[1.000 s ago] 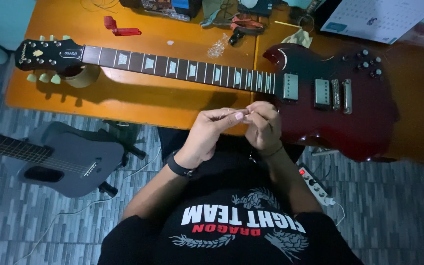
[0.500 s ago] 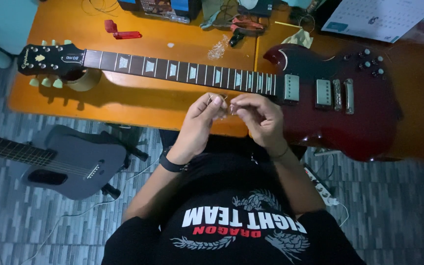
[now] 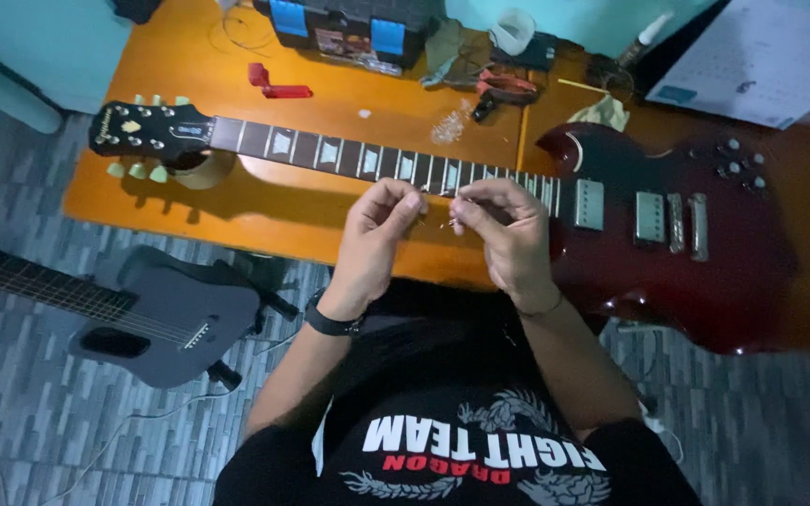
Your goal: Replacing the strings on an electric guitar by threading them through the bridge and winding them around the tuning pegs.
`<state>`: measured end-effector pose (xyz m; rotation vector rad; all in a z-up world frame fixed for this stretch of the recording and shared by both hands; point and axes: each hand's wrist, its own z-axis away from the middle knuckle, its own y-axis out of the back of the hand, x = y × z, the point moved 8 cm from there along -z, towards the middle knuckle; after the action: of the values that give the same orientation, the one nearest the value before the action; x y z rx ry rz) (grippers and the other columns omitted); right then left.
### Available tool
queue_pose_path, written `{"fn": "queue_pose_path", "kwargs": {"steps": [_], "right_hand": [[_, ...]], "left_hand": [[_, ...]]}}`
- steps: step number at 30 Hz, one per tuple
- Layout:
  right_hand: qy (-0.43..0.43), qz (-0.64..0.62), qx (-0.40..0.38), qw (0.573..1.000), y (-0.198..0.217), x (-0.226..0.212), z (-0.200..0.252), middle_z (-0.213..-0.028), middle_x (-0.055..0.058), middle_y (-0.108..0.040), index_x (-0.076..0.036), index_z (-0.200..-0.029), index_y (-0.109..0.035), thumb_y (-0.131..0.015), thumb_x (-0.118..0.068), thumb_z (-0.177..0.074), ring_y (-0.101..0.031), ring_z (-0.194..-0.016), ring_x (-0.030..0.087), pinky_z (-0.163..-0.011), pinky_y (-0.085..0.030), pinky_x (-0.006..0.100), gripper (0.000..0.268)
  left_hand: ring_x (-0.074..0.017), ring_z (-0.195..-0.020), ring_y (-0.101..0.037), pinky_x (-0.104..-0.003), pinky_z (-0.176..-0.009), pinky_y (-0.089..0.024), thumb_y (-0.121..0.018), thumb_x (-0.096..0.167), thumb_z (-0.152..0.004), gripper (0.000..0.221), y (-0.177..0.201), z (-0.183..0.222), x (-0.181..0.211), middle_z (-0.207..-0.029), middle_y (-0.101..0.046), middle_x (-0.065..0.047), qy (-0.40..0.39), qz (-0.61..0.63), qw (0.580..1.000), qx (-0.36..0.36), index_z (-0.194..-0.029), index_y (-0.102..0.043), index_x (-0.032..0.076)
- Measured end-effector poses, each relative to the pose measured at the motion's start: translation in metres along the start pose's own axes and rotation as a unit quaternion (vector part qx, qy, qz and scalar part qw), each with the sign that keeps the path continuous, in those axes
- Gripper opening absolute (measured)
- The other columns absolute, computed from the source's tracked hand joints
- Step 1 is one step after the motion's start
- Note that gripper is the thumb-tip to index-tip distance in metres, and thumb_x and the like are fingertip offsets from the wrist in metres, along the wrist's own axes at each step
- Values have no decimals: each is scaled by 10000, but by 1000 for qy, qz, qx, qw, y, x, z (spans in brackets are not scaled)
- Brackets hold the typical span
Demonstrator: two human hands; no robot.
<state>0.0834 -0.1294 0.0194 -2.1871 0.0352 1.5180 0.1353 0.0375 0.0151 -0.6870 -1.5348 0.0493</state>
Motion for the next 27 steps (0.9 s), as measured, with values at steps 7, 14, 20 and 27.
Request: {"fn": "queue_pose_path", "kwargs": {"steps": [7,14,20,27], "right_hand": [[4,164,-163,973,-55,-10,-20,-1385,131,-602,-76,-1474,-473,-748,-37,-922,-627,-1229,217,-966,-592,275,618],[-72,203,-131,968,-23,31,3,-1205,152,-683,0,-1304,-626,-718,-61,-951,-694,-1113,267,-859,-591,345,369],[-66,233,-139,960,-20,33,10,-1171,182,-697,3,-1228,-687,-732,-63,-944,-721,-1062,343,-843,-603,397,295],[-29,249,-164,954,-29,17,13,-1121,158,-695,-10,-1167,-712,-712,-98,-964,-713,-1037,330,-827,-588,430,221]], "left_hand": [[-244,-889,-682,-311,-800,-565,-685,209,-1015,115,72,-99,81,-937,-695,-90,-176,-305,936,-16,-1022,-697,94],[-142,-809,-729,-278,-725,-616,-713,153,-1048,91,153,-224,99,-893,-745,-45,-234,-450,862,23,-1029,-747,70],[-179,-820,-706,-310,-724,-586,-727,120,-1053,70,140,-248,110,-908,-737,-66,-285,-489,824,14,-1026,-743,58],[-223,-834,-678,-346,-724,-549,-742,81,-1059,53,125,-264,110,-926,-728,-90,-330,-531,780,3,-1023,-739,42]]}}
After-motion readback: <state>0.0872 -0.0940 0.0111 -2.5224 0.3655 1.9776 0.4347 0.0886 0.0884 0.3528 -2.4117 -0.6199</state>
